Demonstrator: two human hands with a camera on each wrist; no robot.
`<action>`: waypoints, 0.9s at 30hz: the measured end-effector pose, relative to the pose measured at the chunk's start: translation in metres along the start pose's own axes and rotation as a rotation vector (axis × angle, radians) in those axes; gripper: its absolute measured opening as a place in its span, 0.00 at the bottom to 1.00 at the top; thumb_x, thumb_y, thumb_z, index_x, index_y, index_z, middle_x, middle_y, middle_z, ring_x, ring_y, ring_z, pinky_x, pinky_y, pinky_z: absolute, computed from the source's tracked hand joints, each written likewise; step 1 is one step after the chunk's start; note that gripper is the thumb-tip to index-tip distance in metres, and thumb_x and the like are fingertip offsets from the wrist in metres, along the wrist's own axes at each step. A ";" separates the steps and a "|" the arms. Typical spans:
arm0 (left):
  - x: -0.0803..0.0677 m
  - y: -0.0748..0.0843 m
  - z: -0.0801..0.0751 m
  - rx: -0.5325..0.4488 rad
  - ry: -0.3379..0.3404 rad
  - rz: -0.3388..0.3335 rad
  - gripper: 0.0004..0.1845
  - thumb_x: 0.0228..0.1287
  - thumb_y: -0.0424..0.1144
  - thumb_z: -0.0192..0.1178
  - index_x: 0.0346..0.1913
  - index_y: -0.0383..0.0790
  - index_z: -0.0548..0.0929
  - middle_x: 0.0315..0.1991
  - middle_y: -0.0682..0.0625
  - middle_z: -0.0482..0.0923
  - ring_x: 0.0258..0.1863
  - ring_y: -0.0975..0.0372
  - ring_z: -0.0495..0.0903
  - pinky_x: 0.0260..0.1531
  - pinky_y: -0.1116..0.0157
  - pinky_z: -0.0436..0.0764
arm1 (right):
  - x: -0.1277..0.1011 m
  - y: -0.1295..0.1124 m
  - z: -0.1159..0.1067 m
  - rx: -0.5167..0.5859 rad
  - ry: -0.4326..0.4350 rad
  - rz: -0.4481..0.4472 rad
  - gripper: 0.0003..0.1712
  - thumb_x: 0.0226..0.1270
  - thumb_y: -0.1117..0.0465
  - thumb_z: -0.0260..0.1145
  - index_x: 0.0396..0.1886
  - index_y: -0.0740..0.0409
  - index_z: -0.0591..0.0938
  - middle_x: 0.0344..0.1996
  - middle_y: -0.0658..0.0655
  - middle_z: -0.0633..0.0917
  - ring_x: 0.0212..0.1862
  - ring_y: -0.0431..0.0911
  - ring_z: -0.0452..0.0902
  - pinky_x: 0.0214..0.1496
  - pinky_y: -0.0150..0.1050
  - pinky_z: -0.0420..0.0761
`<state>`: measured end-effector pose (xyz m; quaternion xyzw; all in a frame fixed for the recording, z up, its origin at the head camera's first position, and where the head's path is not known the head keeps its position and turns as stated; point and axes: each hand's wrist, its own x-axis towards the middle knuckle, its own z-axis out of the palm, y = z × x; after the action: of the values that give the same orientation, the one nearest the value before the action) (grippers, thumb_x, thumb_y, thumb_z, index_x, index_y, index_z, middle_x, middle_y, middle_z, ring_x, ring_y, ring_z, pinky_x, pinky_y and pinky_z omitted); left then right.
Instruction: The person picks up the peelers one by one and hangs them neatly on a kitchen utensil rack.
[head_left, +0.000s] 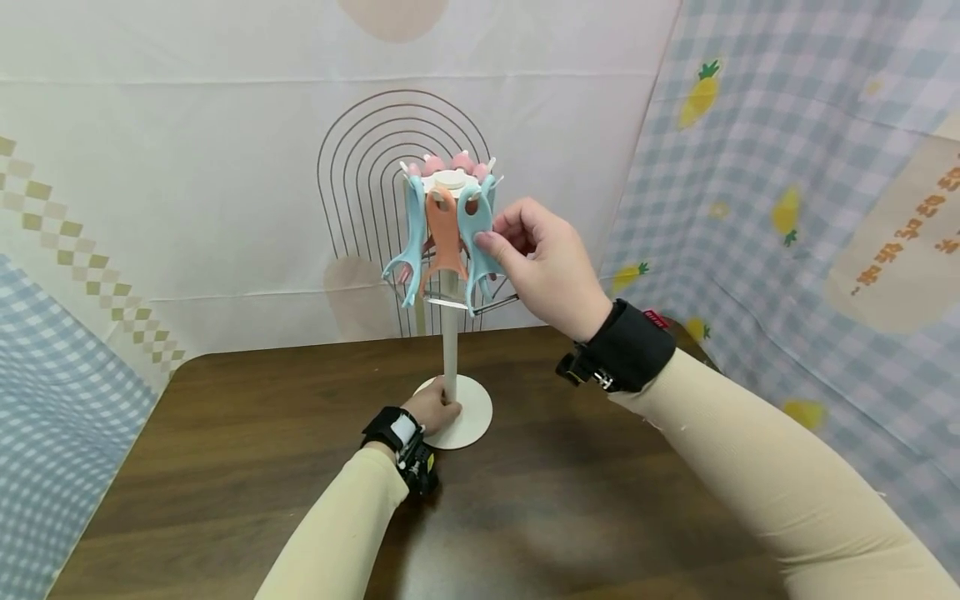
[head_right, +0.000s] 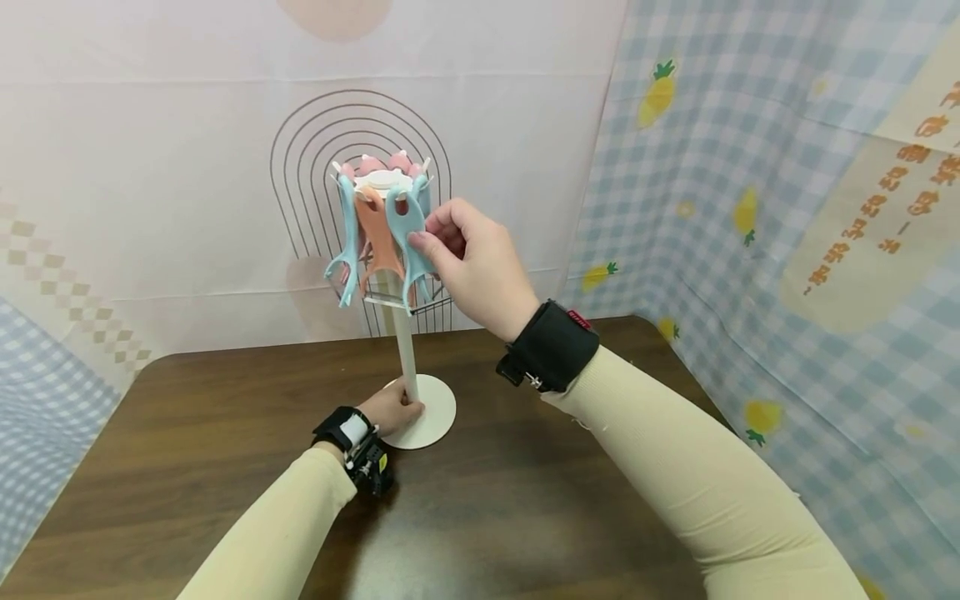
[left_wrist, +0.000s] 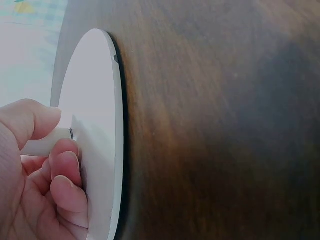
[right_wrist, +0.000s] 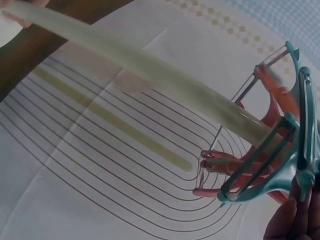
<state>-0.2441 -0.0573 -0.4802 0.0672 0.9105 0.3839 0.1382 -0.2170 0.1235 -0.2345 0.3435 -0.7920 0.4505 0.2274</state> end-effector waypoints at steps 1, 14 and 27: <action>0.001 -0.001 0.000 0.003 0.000 -0.002 0.22 0.68 0.38 0.57 0.60 0.31 0.68 0.45 0.42 0.76 0.45 0.54 0.76 0.47 0.55 0.76 | 0.000 -0.001 0.001 -0.009 -0.001 0.008 0.10 0.67 0.59 0.66 0.35 0.62 0.76 0.25 0.54 0.77 0.26 0.44 0.69 0.29 0.36 0.68; 0.002 -0.003 -0.003 0.025 -0.001 0.006 0.21 0.69 0.37 0.56 0.59 0.30 0.68 0.42 0.41 0.76 0.42 0.53 0.77 0.45 0.54 0.76 | -0.010 -0.002 0.001 -0.093 -0.034 -0.006 0.07 0.66 0.57 0.67 0.37 0.55 0.79 0.26 0.46 0.80 0.28 0.39 0.72 0.31 0.37 0.74; 0.002 -0.001 -0.009 0.032 0.032 0.020 0.20 0.68 0.38 0.57 0.56 0.29 0.68 0.38 0.42 0.76 0.38 0.54 0.76 0.43 0.55 0.76 | -0.038 0.040 -0.011 -0.128 0.087 -0.033 0.07 0.70 0.59 0.62 0.38 0.60 0.78 0.29 0.50 0.78 0.30 0.42 0.71 0.34 0.39 0.73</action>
<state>-0.2489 -0.0638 -0.4759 0.0725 0.9179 0.3717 0.1186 -0.2215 0.1600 -0.2772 0.3215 -0.8028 0.4095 0.2905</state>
